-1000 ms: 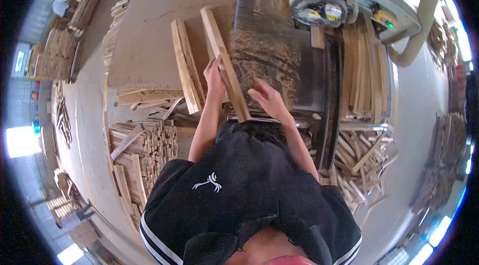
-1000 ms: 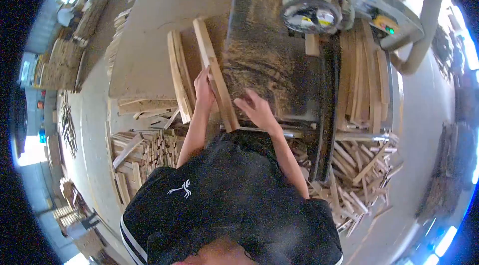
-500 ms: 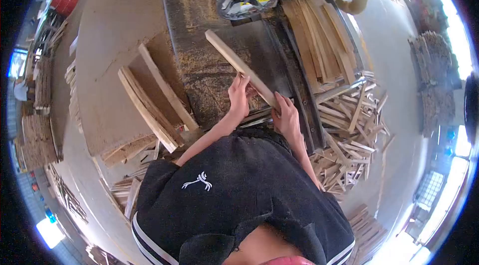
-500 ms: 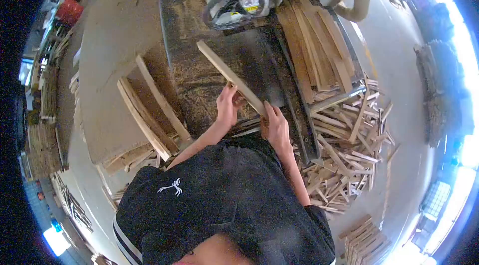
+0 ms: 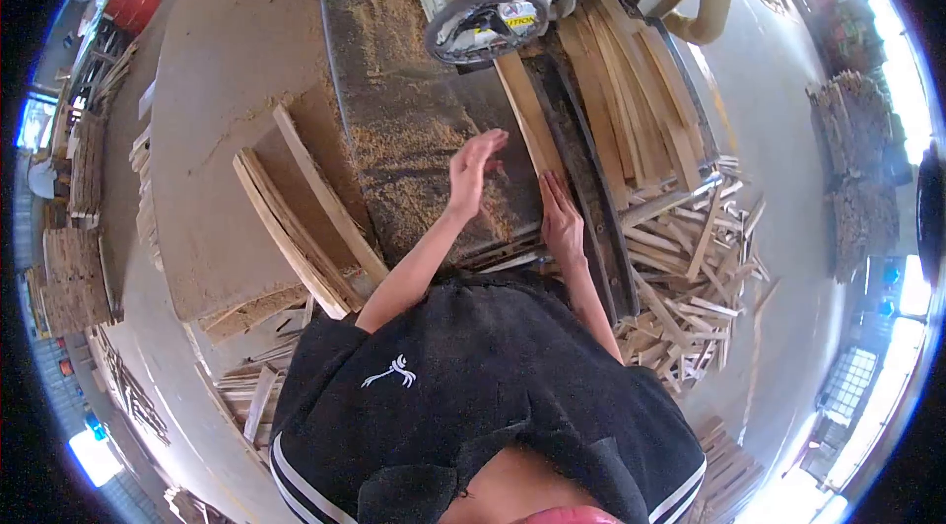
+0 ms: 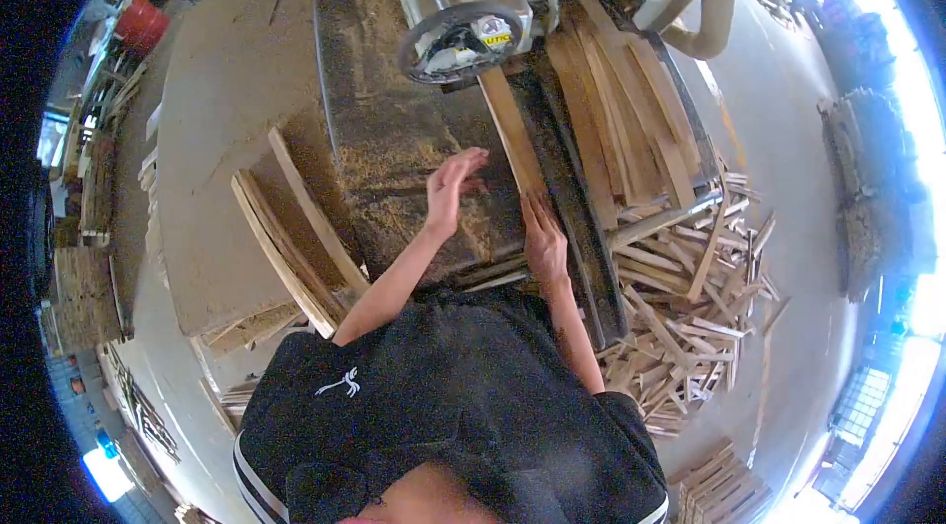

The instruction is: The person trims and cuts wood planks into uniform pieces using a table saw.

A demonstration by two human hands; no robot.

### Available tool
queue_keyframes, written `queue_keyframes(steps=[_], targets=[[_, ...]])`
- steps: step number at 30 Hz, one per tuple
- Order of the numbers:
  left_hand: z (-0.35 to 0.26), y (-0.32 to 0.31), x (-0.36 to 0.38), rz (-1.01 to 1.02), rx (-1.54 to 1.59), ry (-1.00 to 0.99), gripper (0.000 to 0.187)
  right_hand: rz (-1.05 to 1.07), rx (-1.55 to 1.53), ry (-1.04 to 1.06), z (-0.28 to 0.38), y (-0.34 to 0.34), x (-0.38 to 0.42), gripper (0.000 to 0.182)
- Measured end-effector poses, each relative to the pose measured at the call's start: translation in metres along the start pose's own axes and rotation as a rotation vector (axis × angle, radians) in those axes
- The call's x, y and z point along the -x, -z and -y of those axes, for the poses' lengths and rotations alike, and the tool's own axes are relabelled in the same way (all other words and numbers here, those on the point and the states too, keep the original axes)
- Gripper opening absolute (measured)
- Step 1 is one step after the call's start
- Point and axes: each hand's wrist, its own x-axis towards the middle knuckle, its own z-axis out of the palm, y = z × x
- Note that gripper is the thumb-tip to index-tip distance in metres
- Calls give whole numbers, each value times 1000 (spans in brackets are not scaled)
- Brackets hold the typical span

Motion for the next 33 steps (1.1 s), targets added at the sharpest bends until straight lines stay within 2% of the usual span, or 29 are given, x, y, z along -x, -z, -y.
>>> queue_keyframes(steps=[2, 4, 6, 7, 8, 9, 10, 12, 13, 14, 16, 17, 19, 20, 21, 22, 23, 24, 26, 28, 30, 31, 32, 33], targets=[[-18, 37, 0, -196, -116, -75, 38, -16, 14, 29, -4, -17, -26, 54], [-34, 78, 4, -401, -347, -360, 28, -84, -12, 93, -11, -34, -63, 49], [-60, 128, 22, -598, -928, -532, 23, -166, 24, 167, -24, -62, -103, 43], [-71, 145, 33, -687, -1044, -584, 24, -118, 22, 80, -13, -61, -117, 39], [-83, 161, 46, -765, -1165, -633, 25, -140, 58, 131, -17, -64, -124, 39], [-83, 177, 62, -921, -1497, -580, 35, -164, 43, 151, -18, -66, -128, 39], [-87, 184, 73, -1010, -1610, -536, 46, -184, 25, 190, -23, -71, -136, 39], [-90, 182, 92, -1071, -1304, -118, 51, -131, 40, 150, -35, -87, -150, 38], [-75, 197, 96, -1106, -1191, -79, 53, -108, -39, 121, -25, -85, -166, 36], [-64, 207, 96, -1144, -1349, -217, 52, -147, -2, 165, -25, -85, -173, 36], [-78, 197, 91, -1187, -1071, -34, 49, -145, 20, 191, -17, -81, -189, 39], [-75, 204, 89, -1183, -1071, -51, 49, -160, 21, 193, -12, -77, -192, 39], [-66, 214, 84, -1064, -386, -180, 41, -106, -86, 107, 8, -68, -195, 43], [-69, 209, 87, -1058, -383, -185, 41, -70, -135, 77, 17, -72, -189, 50], [-95, 178, 93, -939, -155, -95, 39, 114, -331, -73, 40, -59, -179, 53], [-107, 156, 92, -806, 71, -1, 38, 302, -479, -121, 62, -46, -168, 58], [-87, 154, 83, -623, 192, -97, 42, 455, -457, -46, 79, -39, -153, 61], [-81, 137, 74, -602, 200, -81, 42, 723, -676, -278, 112, -11, -142, 72], [-71, 86, 57, -433, 481, -173, 49, 686, -507, 60, 116, -15, -99, 93], [-48, 52, 47, -358, 518, -116, 53, 554, -520, 21, 118, 6, -69, 98], [-24, 22, 46, -386, 249, 82, 47, 506, -449, -35, 83, 19, -44, 95], [-18, -1, 47, -432, 65, 113, 42, 488, -400, -47, 66, 28, -33, 94], [-15, -17, 53, -390, -109, 212, 51, 478, -382, -55, 49, 40, -20, 94], [6, -22, 59, -286, -374, 118, 58, 526, -355, -171, 37, 55, -4, 90]])
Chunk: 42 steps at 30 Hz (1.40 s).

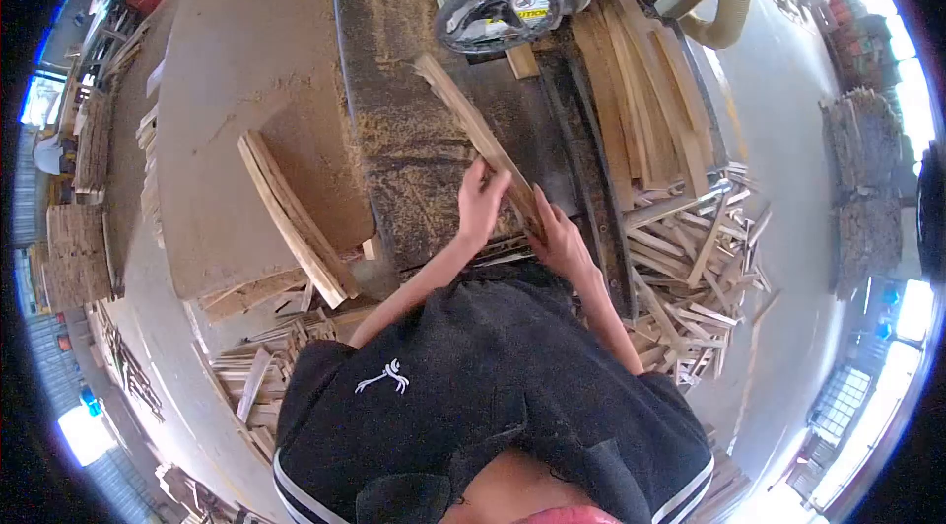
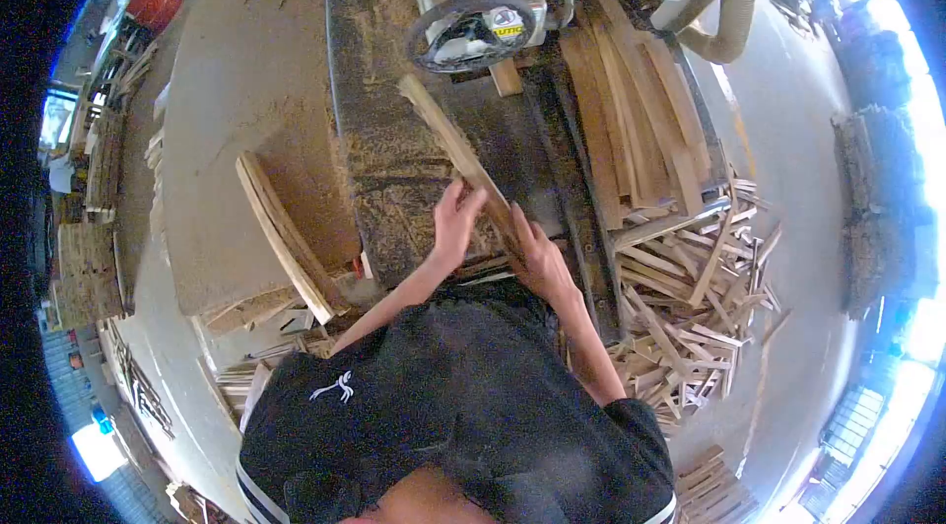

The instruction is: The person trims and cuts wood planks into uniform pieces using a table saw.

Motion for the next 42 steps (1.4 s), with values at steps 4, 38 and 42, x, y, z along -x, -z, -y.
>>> queue_keyframes(steps=[4, 38, 42], targets=[[20, -30, 23, 207, -755, -443, 79, -292, 185, 109, -38, -12, 55, 76], [12, 263, 23, -1039, -1254, 154, 69, -489, 513, 360, -40, -9, -173, 29], [25, 287, 7, -913, -894, 117, 49, -555, 418, 578, 6, -21, -159, 27]])
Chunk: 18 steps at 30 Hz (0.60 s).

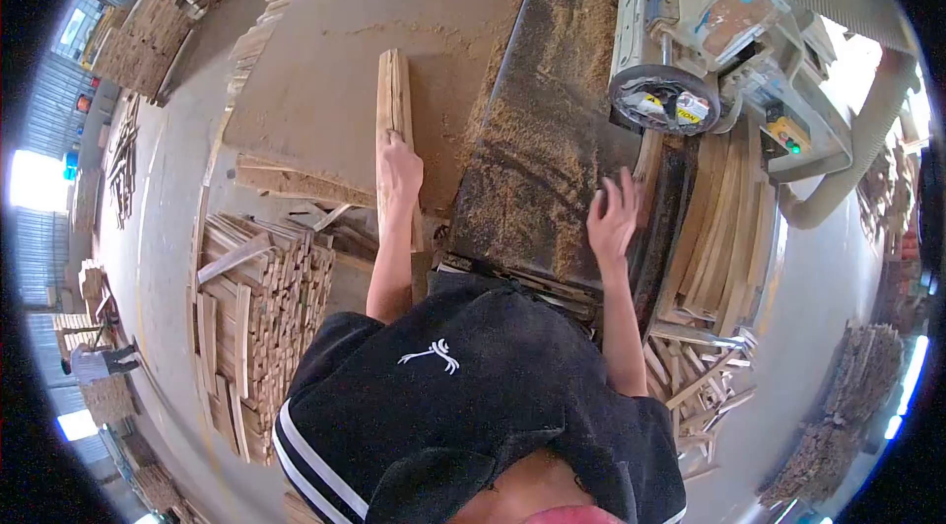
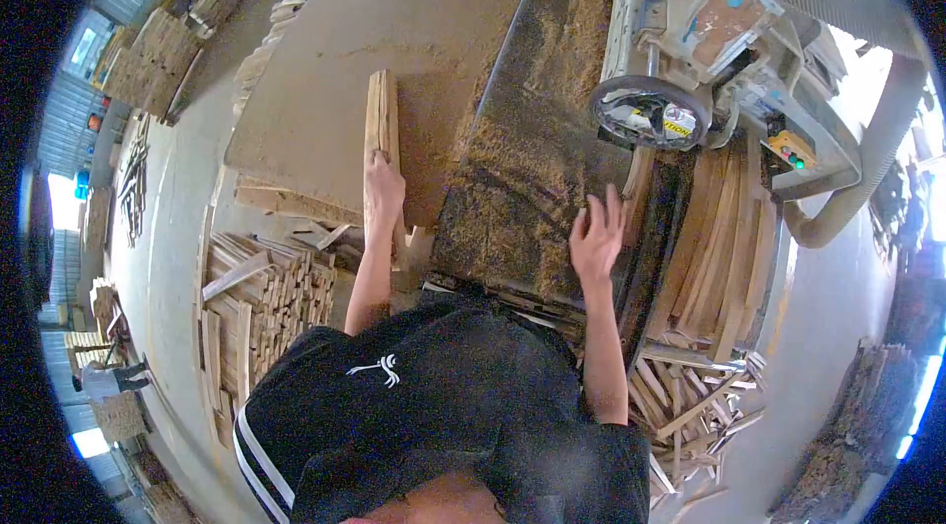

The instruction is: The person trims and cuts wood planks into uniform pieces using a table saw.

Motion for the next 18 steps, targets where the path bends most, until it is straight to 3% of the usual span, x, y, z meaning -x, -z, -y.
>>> queue_keyframes(steps=[4, 7, 9, 13, 18], targets=[[-16, 38, -7, -14, 156, -41, 34, 158, -239, -26, 56, -6, 14, 27], [0, 11, -10, -186, -358, -31, 61, 207, -397, 3, 73, -13, 28, 27], [-15, 13, 12, -178, -360, -104, 69, 327, -437, 44, 74, -16, 37, 27], [-28, 11, 25, -88, -340, -238, 85, 347, -409, 17, 71, -11, 48, 26], [-17, -1, 17, -8, -137, -229, 79, 339, -381, -50, 60, -6, 39, 23]])
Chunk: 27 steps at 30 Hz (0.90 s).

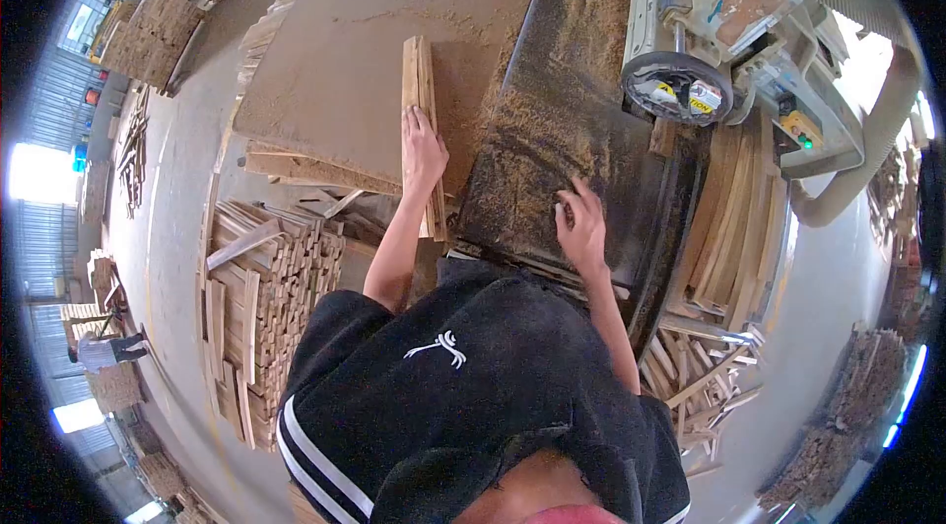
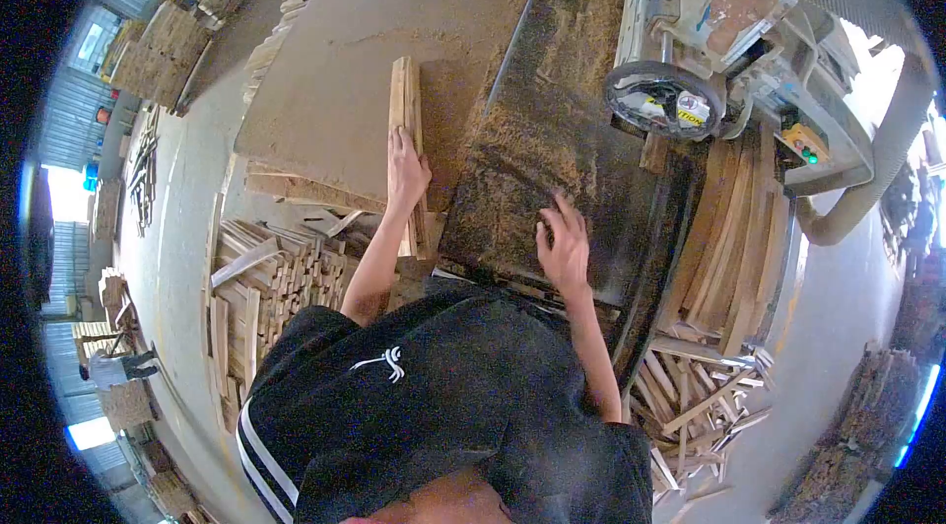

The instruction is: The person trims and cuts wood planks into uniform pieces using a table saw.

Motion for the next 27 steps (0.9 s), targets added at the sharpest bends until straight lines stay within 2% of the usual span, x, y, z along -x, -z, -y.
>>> queue_keyframes(steps=[2, 6, 8, 9, 11, 12, 13, 15, 17, 19, 21, 23, 24, 26, 27], targets=[[15, 0, -7, -42, 134, -99, 79, -32, -26, -12, -2, 4, -2, 22], [49, 21, -29, 53, 239, -104, 79, -60, -54, -59, 0, 18, 7, 25], [43, 41, -31, 144, -156, 115, 82, -67, -11, -90, -5, 25, 15, 25], [35, 39, -29, 143, -157, 117, 82, -63, 17, -115, -7, 25, 19, 24], [14, 30, -15, 18, -357, 219, 85, -51, 30, -106, -17, 19, 29, 24], [1, 35, -15, 98, -340, 243, 87, -39, 1, -132, -19, 17, 33, 25], [-1, 29, -13, 95, -342, 264, 87, -31, -24, -153, -18, 17, 31, 25], [-4, 18, -8, 186, -405, 191, 86, -13, -8, -127, -12, 17, 30, 24], [-1, 17, -5, 97, -325, 144, 84, -12, 15, -111, -6, 17, 24, 24], [9, 18, -5, 128, -4, 79, 85, -10, 12, -78, 0, 19, 18, 25], [38, 12, -17, 63, 12, 0, 84, -18, 20, -59, 4, 21, 17, 26], [49, 13, -23, 101, 137, 227, 76, -10, 11, -22, 8, 23, 18, 28], [52, 13, -23, 104, 142, 215, 76, -8, 30, -19, 8, 25, 20, 28], [54, 15, -30, 25, -2, 210, 58, -18, 12, -43, 8, 26, 21, 29], [51, 24, -29, 25, -1, 195, 58, -6, -15, -65, 8, 25, 23, 30]])
